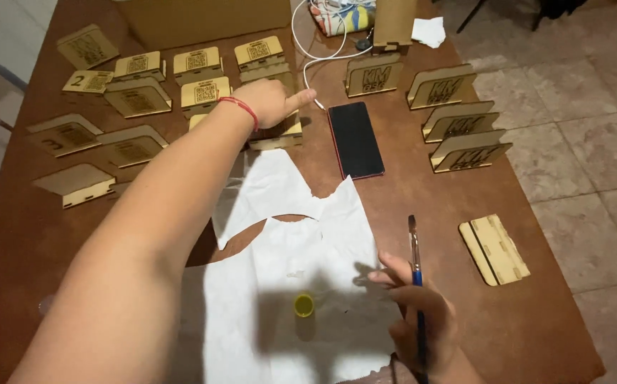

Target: Applying glue to the edges of laser-cut wooden box components using a paintbrush for assembly.

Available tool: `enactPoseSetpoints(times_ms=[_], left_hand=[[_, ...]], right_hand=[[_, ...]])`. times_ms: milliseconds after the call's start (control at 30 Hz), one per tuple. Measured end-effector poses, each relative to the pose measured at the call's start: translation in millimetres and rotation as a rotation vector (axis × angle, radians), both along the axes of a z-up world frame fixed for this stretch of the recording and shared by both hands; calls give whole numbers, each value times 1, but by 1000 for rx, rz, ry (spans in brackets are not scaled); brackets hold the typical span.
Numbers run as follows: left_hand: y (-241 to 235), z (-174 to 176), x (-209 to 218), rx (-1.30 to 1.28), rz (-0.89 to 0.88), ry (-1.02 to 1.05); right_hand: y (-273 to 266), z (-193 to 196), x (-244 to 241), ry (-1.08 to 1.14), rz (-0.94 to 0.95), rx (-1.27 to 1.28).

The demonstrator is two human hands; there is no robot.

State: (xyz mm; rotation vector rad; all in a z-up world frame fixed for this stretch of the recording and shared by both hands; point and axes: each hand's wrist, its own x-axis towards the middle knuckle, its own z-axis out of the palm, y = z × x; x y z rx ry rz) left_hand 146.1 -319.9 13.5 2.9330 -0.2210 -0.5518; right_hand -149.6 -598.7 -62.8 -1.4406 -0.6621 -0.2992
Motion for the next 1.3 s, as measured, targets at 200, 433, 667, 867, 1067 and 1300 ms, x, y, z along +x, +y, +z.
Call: enactPoseSetpoints(times_ms=[200,433,667,867,1067,1300], left_hand=[[-3,31,-28,-48,-69,-7],[-20,46,-89,66,-128,216],[-14,12,-139,42,-208,-127],[2,-24,-169,58,-472,-676],[3,-8,-173,39,-453,-617],[-7,64,-143,-176,-268,-133]], right_hand=[[13,32,-12,13,-89,-30],[4,19,-11,22,8,-34],[2,-4,-2,19,120,165],[-12,-27,8,-13,70,81],[-10,-10,13,-94,131,-28],[4,-5,10,-95,-12,-43]])
